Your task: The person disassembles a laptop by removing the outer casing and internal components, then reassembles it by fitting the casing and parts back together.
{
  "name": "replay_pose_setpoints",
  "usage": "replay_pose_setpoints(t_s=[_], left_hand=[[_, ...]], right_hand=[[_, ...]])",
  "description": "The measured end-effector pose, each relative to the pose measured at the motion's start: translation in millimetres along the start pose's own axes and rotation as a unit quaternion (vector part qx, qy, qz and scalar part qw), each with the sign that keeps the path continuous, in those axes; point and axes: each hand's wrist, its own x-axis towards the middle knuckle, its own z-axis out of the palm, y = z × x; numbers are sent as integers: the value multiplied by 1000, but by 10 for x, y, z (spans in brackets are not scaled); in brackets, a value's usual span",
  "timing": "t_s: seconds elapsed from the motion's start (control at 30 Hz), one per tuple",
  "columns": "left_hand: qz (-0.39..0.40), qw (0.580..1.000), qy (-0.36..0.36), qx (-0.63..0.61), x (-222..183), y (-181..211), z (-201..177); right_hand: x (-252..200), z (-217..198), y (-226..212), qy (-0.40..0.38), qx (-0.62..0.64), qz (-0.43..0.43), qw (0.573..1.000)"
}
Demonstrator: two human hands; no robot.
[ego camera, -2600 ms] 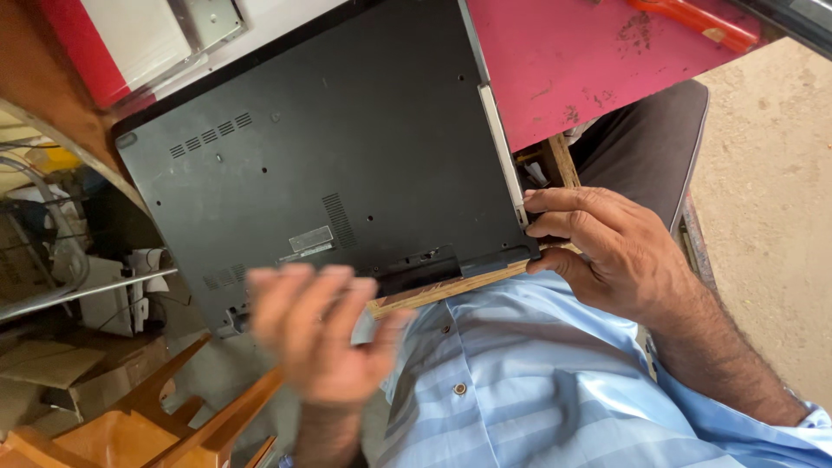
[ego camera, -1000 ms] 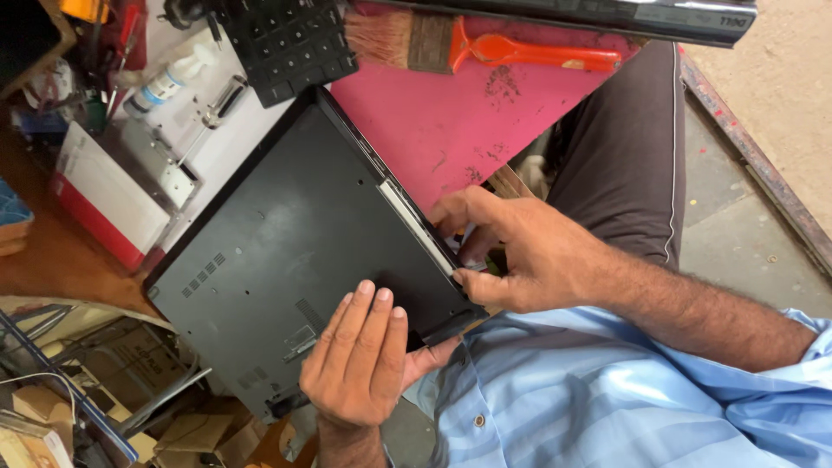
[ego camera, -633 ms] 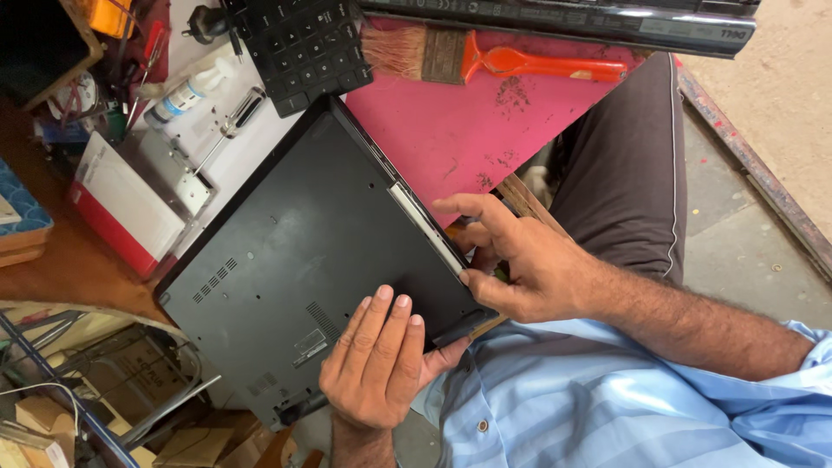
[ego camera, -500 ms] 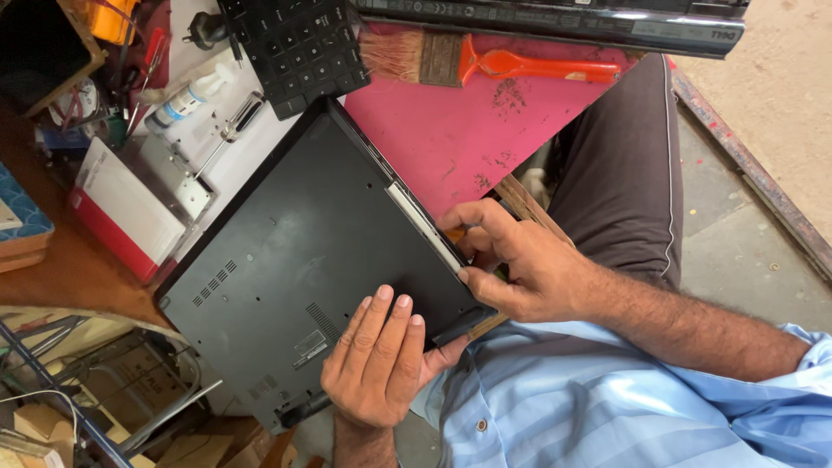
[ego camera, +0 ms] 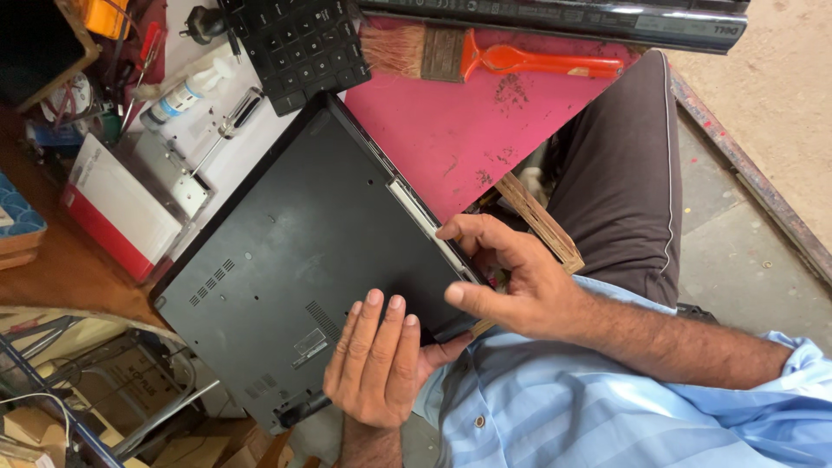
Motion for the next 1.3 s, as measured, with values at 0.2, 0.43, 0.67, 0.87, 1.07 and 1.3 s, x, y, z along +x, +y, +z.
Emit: replay_pose_setpoints(t_s=[0.2, 0.43, 0.67, 0.87, 1.07, 1.3], left_hand=[[20, 1000, 17, 11, -15, 17, -8], [37, 997, 46, 40, 12, 16, 16], [40, 995, 74, 53, -36, 21, 10], [47, 990, 111, 76, -100, 11, 20], [53, 986, 127, 90, -114, 8, 19], [55, 988, 115, 91, -110, 10, -26]], right_hand=[[-16, 10, -17, 4, 27, 37, 999], [71, -141, -151, 9, -40, 60, 997], [110, -133, -327, 13, -177, 54, 983], [63, -61, -287, 32, -198, 39, 979], [23, -38, -268, 38, -232, 10, 972], [-102, -23, -246, 65, -260, 66, 961]])
